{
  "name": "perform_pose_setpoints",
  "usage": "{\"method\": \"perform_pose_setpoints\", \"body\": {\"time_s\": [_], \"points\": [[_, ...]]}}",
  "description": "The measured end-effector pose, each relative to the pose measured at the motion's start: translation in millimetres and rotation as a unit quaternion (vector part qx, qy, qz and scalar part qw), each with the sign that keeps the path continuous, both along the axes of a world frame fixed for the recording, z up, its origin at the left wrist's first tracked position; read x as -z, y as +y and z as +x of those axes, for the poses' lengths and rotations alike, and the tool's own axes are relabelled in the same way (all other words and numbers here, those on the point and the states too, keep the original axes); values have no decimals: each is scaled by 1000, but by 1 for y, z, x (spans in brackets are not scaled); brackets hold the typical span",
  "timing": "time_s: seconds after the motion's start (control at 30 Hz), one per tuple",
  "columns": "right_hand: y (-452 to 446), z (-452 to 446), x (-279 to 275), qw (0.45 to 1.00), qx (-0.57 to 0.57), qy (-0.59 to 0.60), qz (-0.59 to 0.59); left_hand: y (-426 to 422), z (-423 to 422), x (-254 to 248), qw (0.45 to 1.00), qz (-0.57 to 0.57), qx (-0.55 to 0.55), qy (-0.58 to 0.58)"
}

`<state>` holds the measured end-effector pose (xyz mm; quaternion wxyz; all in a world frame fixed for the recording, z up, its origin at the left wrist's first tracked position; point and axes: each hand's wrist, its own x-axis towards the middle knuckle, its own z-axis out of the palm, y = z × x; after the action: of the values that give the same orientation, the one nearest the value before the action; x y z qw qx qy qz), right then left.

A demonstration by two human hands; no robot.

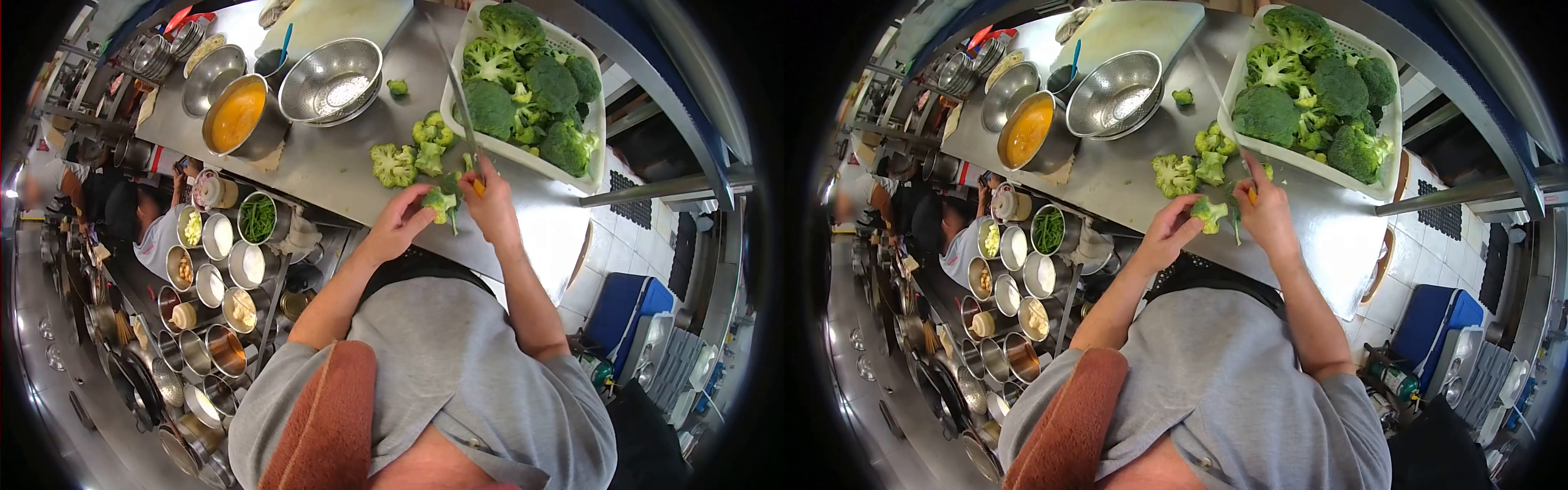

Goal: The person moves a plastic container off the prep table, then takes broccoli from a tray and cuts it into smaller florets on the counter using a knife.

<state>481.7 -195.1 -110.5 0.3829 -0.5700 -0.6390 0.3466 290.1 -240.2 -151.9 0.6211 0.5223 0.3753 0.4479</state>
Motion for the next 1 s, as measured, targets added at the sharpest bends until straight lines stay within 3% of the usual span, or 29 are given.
{"method": "perform_pose_setpoints", "body": {"time_s": [0.07,0.1,0.17,0.27,0.4,0.47,0.53,0.6,0.67,0.73,0.83,0.87,0.9,0.97,1.0], "points": [[-5,9,-5,999,-8,-8,-52,0,6,-1,952,-130,-45,-272],[-8,11,-8,994,-16,-17,-105,1,3,-2,953,-128,-48,-272],[-13,14,-7,995,-36,-37,-80,4,0,-5,883,-247,-19,-399],[-25,14,4,996,-56,-47,-53,7,2,-10,841,-291,-16,-456],[-37,18,7,996,-56,-14,-67,10,-6,10,846,-295,-9,-444],[-43,29,8,998,-32,2,-63,17,-7,15,931,-227,-42,-282],[-50,41,15,998,-9,18,-59,38,6,-4,953,-187,-63,-231],[-58,54,24,995,48,62,-58,72,24,-24,996,-36,-85,-3],[-64,66,27,989,91,88,-78,105,57,-50,990,102,-68,73],[-68,73,16,982,118,110,-96,132,82,-62,962,170,-86,195],[-72,80,11,977,138,141,-78,143,52,-85,949,152,-161,222],[-73,85,18,979,139,124,-77,145,31,-71,931,175,-187,259],[-74,85,18,977,142,133,-90,134,14,-71,909,137,-133,371],[-76,84,19,973,151,142,-103,109,15,-41,903,111,-21,415],[-75,84,24,973,146,144,-106,100,21,-20,893,150,42,422]]}}
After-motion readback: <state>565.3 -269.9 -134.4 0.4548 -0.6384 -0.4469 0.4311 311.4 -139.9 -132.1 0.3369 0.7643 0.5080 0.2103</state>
